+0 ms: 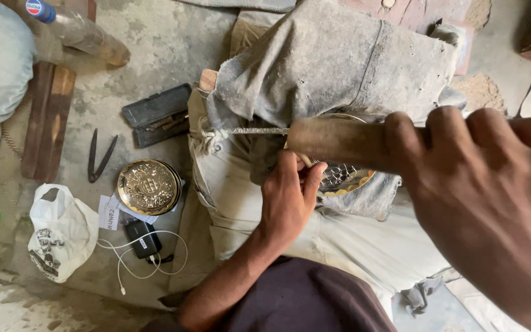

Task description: The person sits on the floor with a brass plate held on a sandbag on their lap and hammers a punch to emboss a decorative pattern into the plate. They reposition the punch by hand between strikes and rotate the plate as they work across its surface.

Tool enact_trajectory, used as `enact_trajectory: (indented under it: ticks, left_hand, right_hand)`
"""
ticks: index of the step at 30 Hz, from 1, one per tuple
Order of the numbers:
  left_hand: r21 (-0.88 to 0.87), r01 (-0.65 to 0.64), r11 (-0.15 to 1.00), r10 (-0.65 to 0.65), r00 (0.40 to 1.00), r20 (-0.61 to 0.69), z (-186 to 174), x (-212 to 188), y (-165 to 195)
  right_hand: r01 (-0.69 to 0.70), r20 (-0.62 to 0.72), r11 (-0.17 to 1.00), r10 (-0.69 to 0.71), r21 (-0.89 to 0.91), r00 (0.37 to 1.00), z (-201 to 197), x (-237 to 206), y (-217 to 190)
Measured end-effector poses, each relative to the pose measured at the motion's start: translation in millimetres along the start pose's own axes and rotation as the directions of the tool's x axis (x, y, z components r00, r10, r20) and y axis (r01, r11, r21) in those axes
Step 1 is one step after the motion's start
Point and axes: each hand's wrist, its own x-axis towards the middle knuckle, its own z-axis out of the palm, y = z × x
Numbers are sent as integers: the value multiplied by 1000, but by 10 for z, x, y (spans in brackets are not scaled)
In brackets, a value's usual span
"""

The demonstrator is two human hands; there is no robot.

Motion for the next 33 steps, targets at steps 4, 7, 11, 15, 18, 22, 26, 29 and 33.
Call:
enact_trajectory:
  ticks: [4, 7, 11, 15, 18, 22, 26, 29, 33]
  left_hand:
    - [90, -140, 986, 142, 990, -8, -185, 189, -109]
    - [-53, -170, 984, 176, 976, 130, -256, 403, -113]
    - [10, -241, 970, 209, 859, 467, -112, 687, -24]
    - [-44, -363, 931, 343, 825, 449, -173, 738, 35]
    - [-108, -321, 941, 330, 799, 503, -208, 757, 59]
    - [-112, -330, 937, 335, 765, 549, -228, 807, 82]
    - [-58, -368, 928, 320, 709, 628, -248, 864, 106]
    - [-125, -416, 901, 401, 685, 609, -255, 915, 129]
    - [-105, -458, 883, 388, 583, 714, -264, 999, 173]
  right_hand:
    - [-48, -246, 948, 131, 314, 960, 229, -215, -15]
    - [-221, -98, 764, 348, 606, 932, 487, -369, -91]
    - [-409, 115, 526, 504, 746, 856, 842, -474, -179]
    - [-303, -96, 564, 569, 768, 817, 1076, -631, -277]
    - [-369, 14, 449, 620, 814, 785, 1182, -692, -294]
    - [-472, 303, 126, 618, 873, 725, 1246, -683, -374]
    - [-390, -50, 601, 584, 698, 810, 1265, -683, -524]
    - [-375, 223, 81, 681, 924, 697, 1296, -707, -667]
    - [-373, 44, 333, 691, 866, 721, 1380, -787, -831]
